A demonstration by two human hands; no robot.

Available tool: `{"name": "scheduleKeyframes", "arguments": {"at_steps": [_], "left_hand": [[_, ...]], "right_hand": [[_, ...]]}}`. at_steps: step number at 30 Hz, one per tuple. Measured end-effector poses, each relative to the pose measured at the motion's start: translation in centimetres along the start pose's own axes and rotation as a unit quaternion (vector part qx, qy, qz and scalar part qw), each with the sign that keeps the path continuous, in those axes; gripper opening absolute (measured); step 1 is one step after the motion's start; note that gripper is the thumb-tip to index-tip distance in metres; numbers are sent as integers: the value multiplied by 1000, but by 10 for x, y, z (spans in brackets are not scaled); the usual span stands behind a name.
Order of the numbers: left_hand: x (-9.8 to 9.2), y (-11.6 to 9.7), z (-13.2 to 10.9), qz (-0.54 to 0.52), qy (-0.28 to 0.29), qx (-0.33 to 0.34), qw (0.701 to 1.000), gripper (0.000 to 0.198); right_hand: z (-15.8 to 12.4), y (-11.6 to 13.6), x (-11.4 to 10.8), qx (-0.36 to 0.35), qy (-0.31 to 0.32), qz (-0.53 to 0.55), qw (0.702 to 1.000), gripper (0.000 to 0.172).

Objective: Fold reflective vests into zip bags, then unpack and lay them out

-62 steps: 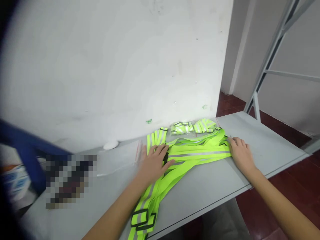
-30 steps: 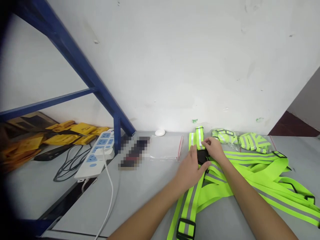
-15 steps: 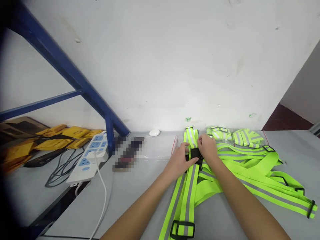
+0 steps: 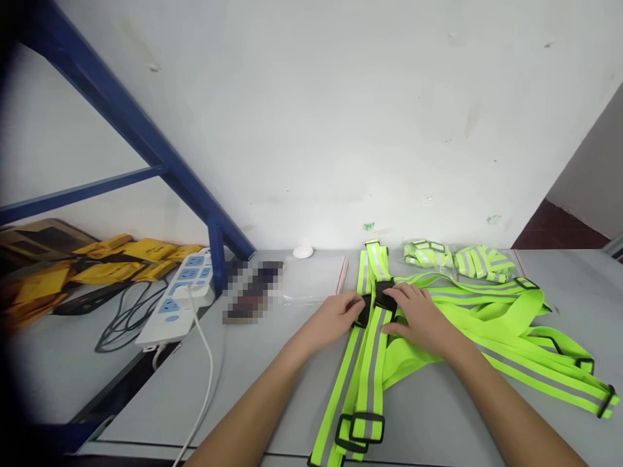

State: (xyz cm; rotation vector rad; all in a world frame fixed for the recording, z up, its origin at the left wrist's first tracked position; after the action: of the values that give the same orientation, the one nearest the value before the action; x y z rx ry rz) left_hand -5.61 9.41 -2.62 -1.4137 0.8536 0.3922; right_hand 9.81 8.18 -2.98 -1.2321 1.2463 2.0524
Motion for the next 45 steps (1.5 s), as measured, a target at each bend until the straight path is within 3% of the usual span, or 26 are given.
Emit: {"name": "scheduleKeyframes", "arguments": {"at_steps": [6,12,18,22,28,33,37,41,45], "left_hand": [[11,-9,2,33,-40,40,998,24],[10,-8,0,23,-77,-7,997,25],[19,-2,3,34,-64,-54,996,29],[21,3,4,27,-65,-75,995,41],[21,5,8,9,-78,-110,991,49],[22,-2,12,18,-76,-99,992,44],[19,0,14,12,-85,-113,990,32],[16,3,14,-44,-88,-114,989,29],[10,7,13,-76,-87,-116,987,30]], "right_hand": [[3,-8,2,38,-15,97,994,40],[-1,-25,-19,85,-128,170,973,38],[-2,-2,-4,10,-45,98,994,53],[-3,12,3,-42,-41,52,997,47],[-2,18,9,-46,7,78,996,45],[-6,18,9,-40,31,106,993,45],[-6,9,1,-6,4,87,996,58],[-4,-4,-12,6,-53,-49,997,87],[-7,-30,-9,57,-12,-108,992,101]]}}
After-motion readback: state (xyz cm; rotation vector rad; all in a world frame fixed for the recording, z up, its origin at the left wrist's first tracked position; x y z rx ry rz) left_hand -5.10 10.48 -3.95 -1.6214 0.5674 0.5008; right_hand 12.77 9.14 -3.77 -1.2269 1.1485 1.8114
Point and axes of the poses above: each hand's wrist, its own z-axis towards the middle knuckle, its own x-axis out of the palm, y = z × x, the point moved 9 cm from there along z, towards the middle knuckle, and after that the axes turned 4 degrees about -y, right-handed, at the moved point
